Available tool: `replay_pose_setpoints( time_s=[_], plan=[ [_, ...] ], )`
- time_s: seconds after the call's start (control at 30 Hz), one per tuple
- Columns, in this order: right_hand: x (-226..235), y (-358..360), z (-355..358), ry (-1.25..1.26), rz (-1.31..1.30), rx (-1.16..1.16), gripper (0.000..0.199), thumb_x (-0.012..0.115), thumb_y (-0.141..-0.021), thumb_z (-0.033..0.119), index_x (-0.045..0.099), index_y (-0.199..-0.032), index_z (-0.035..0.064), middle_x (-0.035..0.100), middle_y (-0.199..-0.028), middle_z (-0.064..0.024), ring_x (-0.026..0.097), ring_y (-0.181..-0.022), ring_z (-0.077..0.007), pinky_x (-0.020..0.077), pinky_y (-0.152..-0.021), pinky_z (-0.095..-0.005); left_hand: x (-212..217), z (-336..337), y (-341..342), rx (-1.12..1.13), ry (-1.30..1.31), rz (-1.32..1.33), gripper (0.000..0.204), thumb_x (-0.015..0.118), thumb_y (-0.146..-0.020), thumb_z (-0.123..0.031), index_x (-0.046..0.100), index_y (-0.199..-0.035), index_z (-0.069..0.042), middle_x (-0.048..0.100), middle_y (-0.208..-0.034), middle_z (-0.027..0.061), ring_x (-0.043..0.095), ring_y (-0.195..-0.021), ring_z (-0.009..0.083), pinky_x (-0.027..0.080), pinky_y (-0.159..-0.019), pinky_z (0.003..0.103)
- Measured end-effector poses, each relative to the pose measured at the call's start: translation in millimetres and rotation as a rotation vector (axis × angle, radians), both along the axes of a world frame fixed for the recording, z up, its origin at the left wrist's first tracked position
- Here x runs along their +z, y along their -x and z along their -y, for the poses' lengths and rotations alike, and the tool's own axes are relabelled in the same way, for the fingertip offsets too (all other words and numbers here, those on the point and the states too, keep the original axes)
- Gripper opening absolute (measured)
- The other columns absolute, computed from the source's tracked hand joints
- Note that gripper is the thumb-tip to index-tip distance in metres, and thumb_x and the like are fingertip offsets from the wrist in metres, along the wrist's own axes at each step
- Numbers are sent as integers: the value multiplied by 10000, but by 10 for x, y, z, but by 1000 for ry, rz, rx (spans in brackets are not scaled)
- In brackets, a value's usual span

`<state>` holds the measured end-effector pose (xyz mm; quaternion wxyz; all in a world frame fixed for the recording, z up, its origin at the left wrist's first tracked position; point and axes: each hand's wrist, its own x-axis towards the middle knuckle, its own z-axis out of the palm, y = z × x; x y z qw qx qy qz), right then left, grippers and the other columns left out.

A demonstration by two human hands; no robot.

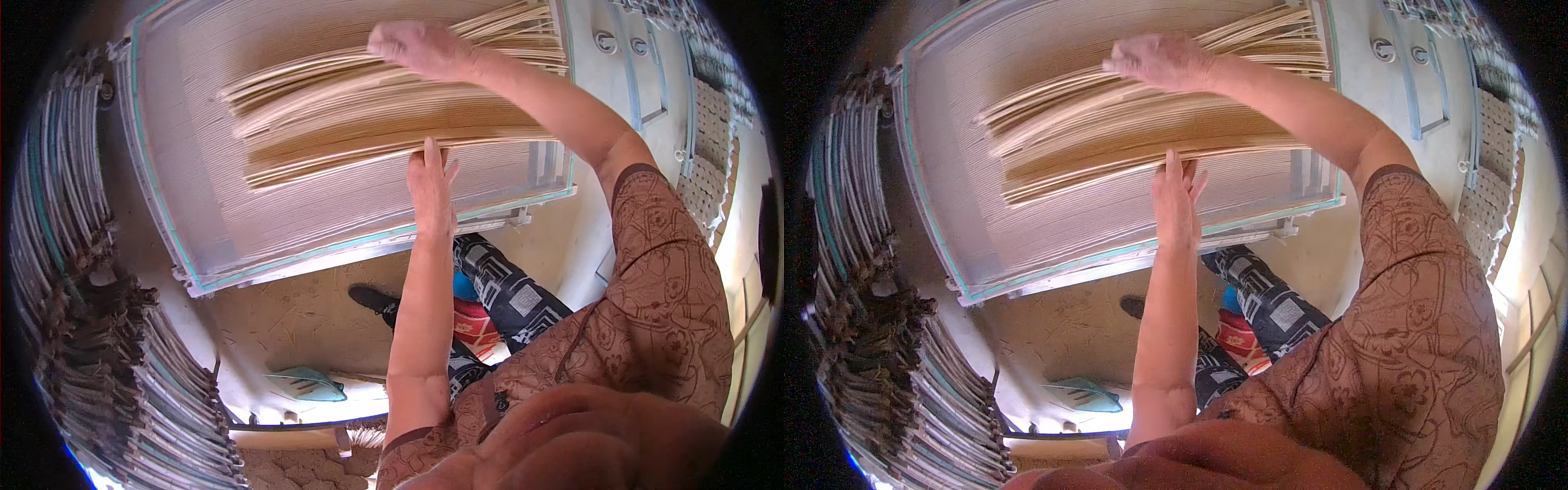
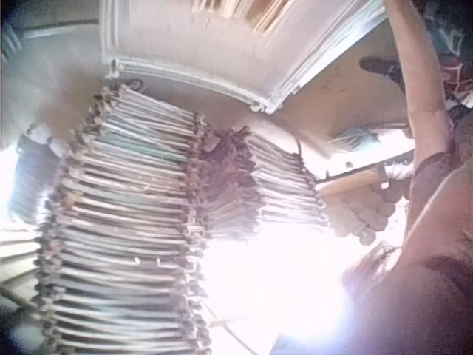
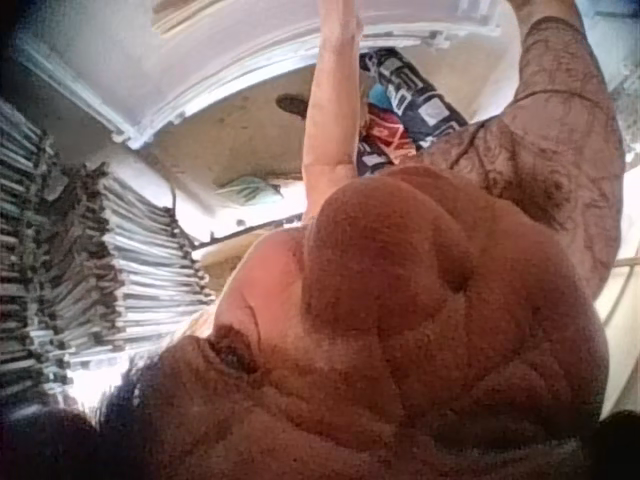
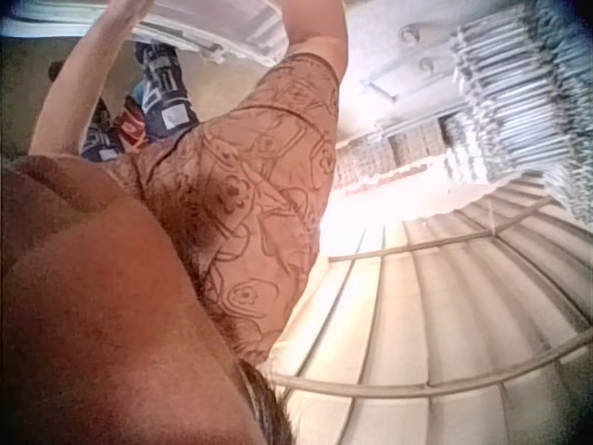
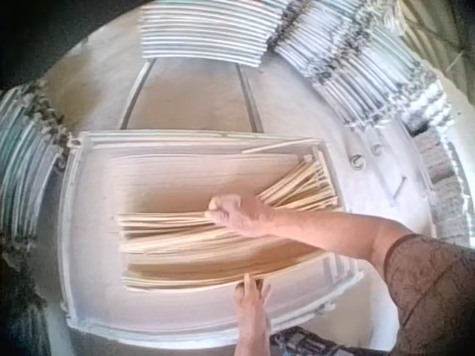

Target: The person lifts mesh frames, gathers sticks from the screens by hand, aligns and stacks them on a table, and secures the bundled sticks with rubber bands.

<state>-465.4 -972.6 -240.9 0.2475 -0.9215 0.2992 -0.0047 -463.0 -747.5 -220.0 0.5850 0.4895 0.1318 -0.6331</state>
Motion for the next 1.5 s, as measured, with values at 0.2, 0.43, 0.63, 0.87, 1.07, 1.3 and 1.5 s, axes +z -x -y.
replay_pose_setpoints(
  time_s=[0.2, 0.43, 0.63, 0.87, 1.07, 1.3, 1.5],
  plan=[
    [415, 619, 2019, 654, -456, 115, 497, 441, -966, 458, 565, -1143, 10, 612, -1122, -248, 591, -1060, -398, 481, -902, -508, 99, -215, 494, -195, 67, -142, 654, 472, -1002, -457, 378, -1402, 51, 471, -1407, 214, 454, -1318, 297, 400, -1059, 394],
    [193, 927, 1258, 385, -602, -101, 530, 473, -954, 465, 563, -1188, -2, 619, -1134, -229, 584, -1065, -416, 471, -911, -523, -202, 154, 483, -114, 17, -217, 570, 489, -997, -440, 452, -1316, 31, 572, -1253, 167, 553, -1177, 243, 471, -962, 355],
    [-13, 1498, 507, 194, -668, 185, 582, 615, -876, 427, 517, -1235, -20, 606, -1138, -240, 595, -1065, -388, 456, -921, -536, -284, 504, 459, -74, -24, -194, 334, 536, -995, -333, 533, -1085, -11, 604, -931, 78, 603, -772, 149, 569, -751, 294],
    [176, 1488, -358, -441, -394, -214, 661, 670, -841, 450, 449, -1378, 134, 562, -1157, -131, 622, -936, -348, 516, -807, -472, -353, 533, 305, -78, 31, -167, 393, 528, -999, -341, 499, -1191, 1, 599, -1023, 107, 610, -905, 164, 570, -801, 317],
    [216, 1477, -731, 193, -229, 50, 1041, 803, -653, 470, 297, -1485, 100, 548, -1140, -142, 559, -1037, -293, 466, -846, -444, -231, 298, -31, -318, 33, -199, 510, 622, -935, -432, 506, -1199, -12, 612, -1024, 106, 621, -922, 215, 556, -782, 320],
    [12, 1412, -933, 329, -302, -64, 1056, 796, -676, 420, 238, -1496, 59, 522, -1156, -143, 555, -1017, -293, 470, -803, -455, 188, 81, -842, -1076, 232, 1913, 1120, 831, -634, -521, 242, -1508, -141, 284, -1540, 202, 250, -1438, 358, 284, -1160, 475],
    [27, 1080, -937, 284, -493, -151, 968, 783, -708, 419, 299, -1441, 12, 536, -1124, -178, 567, -1016, -302, 494, -744, -493, -293, 591, -1384, -1169, 372, 2211, 1228, 845, -572, -568, 157, -1533, -233, 191, -1558, 205, 122, -1458, 376, 153, -1186, 523]
  ],
)
